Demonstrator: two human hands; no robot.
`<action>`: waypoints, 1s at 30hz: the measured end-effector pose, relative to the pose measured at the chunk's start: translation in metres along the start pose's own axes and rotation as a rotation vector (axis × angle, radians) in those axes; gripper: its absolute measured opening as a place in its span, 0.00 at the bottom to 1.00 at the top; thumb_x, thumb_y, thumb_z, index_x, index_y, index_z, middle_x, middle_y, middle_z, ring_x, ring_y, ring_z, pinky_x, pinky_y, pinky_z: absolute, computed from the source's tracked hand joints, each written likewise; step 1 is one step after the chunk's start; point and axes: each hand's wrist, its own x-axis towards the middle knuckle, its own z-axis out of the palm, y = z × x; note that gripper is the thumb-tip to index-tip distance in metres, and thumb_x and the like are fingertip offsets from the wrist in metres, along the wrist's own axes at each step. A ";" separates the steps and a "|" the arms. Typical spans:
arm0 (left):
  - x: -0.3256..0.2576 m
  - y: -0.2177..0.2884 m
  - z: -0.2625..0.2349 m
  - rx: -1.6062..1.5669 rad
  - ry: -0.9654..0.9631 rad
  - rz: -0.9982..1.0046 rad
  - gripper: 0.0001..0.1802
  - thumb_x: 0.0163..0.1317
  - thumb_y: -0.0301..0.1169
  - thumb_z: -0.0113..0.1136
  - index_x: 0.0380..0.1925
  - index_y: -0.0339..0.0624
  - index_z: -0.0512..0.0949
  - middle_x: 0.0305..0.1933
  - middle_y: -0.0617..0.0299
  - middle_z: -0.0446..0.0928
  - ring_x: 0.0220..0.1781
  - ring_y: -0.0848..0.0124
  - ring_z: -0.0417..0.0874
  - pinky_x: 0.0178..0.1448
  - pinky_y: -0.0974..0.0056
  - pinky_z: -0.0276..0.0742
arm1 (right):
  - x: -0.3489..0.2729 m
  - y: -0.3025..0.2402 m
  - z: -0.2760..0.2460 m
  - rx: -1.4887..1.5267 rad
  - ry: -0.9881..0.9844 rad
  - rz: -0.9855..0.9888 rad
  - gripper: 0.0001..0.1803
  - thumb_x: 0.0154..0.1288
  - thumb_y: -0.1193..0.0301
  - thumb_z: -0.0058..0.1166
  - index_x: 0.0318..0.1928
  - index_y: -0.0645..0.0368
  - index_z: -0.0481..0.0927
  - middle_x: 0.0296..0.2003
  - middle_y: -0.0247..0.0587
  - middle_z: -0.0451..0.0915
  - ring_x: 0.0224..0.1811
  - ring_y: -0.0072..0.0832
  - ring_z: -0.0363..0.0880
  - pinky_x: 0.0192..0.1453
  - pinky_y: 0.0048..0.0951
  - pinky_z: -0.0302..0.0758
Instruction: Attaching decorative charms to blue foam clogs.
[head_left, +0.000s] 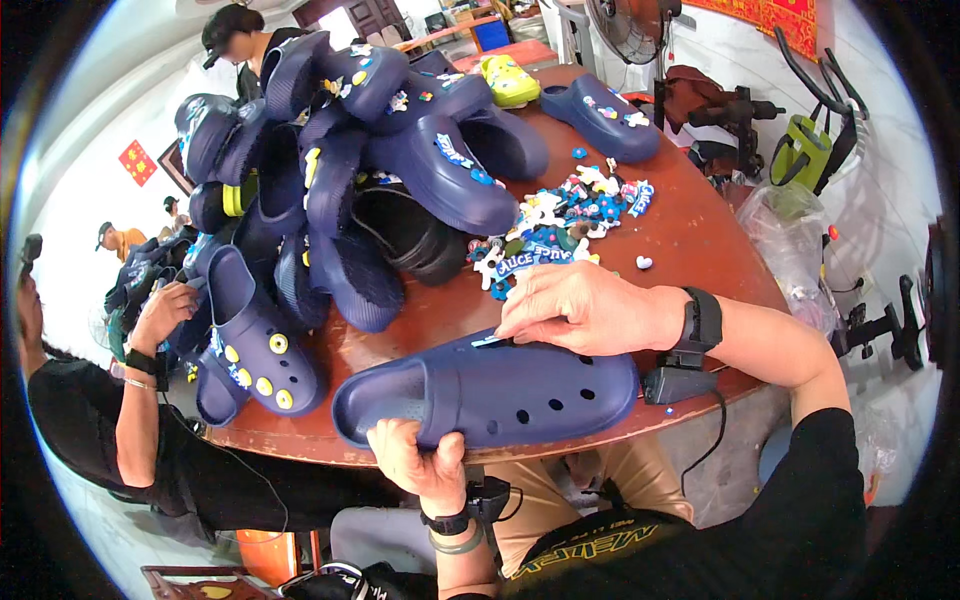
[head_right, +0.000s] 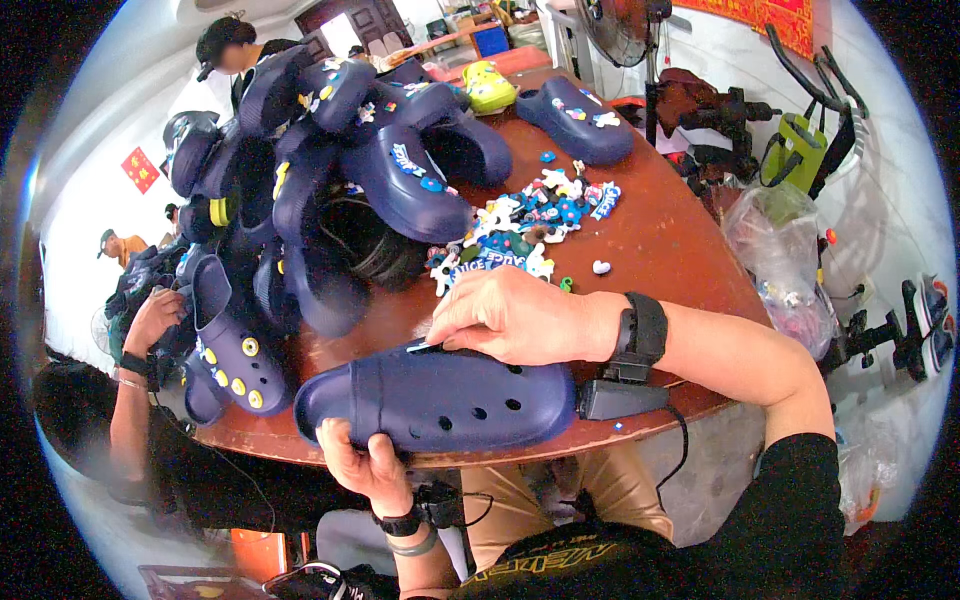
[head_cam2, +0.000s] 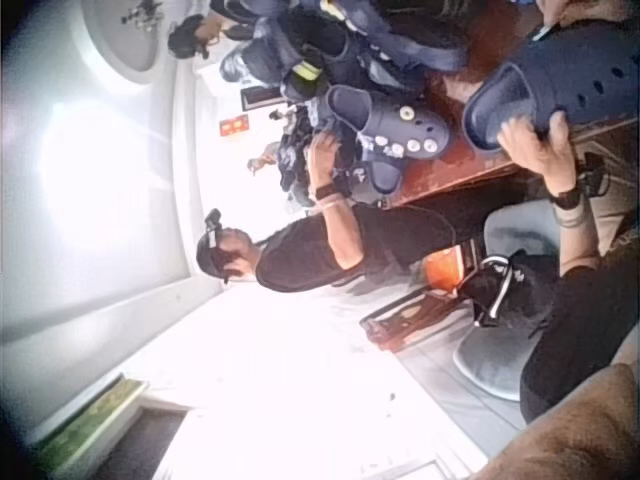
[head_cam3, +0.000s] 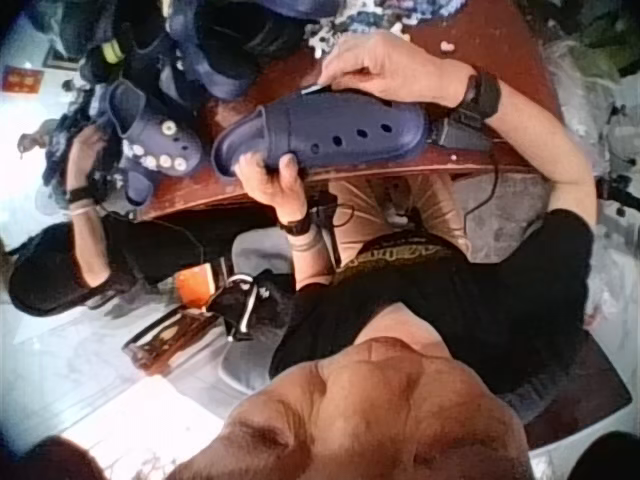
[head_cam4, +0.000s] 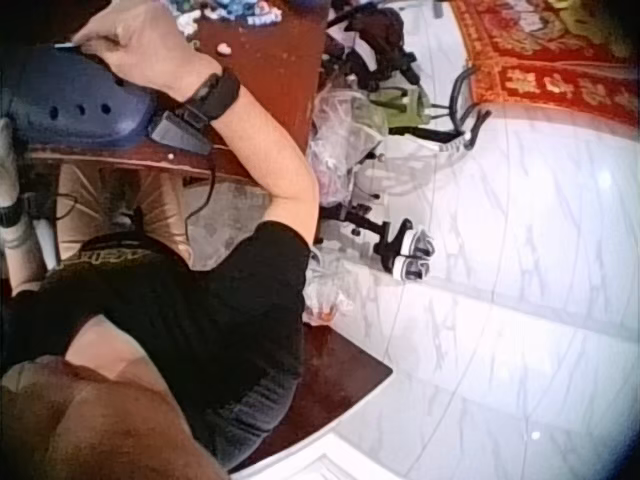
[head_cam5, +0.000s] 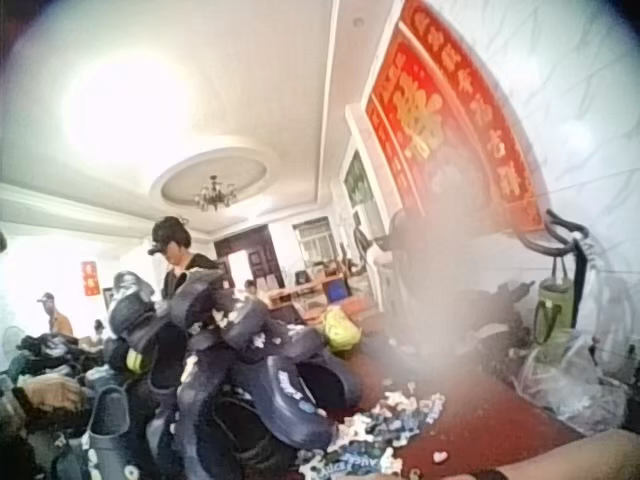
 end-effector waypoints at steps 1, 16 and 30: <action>0.000 -0.001 0.000 0.017 0.014 0.016 0.30 0.57 0.60 0.60 0.25 0.42 0.68 0.23 0.59 0.63 0.26 0.59 0.63 0.33 0.58 0.58 | 0.000 0.000 0.000 -0.068 0.000 -0.064 0.08 0.58 0.75 0.60 0.40 0.61 0.84 0.36 0.42 0.84 0.43 0.39 0.81 0.48 0.36 0.76; -0.011 -0.008 -0.007 -0.092 0.017 0.040 0.32 0.55 0.62 0.61 0.28 0.42 0.70 0.25 0.59 0.66 0.28 0.60 0.66 0.36 0.59 0.62 | 0.009 -0.004 0.005 0.005 -0.041 -0.175 0.11 0.60 0.78 0.59 0.44 0.57 0.84 0.39 0.39 0.83 0.45 0.36 0.79 0.54 0.36 0.74; -0.008 -0.006 0.004 -0.076 0.086 -0.028 0.32 0.56 0.63 0.59 0.26 0.41 0.70 0.25 0.60 0.67 0.30 0.61 0.66 0.38 0.59 0.63 | 0.008 0.006 0.010 -0.034 -0.161 -0.150 0.14 0.64 0.78 0.52 0.50 0.61 0.80 0.44 0.42 0.76 0.50 0.39 0.71 0.58 0.39 0.65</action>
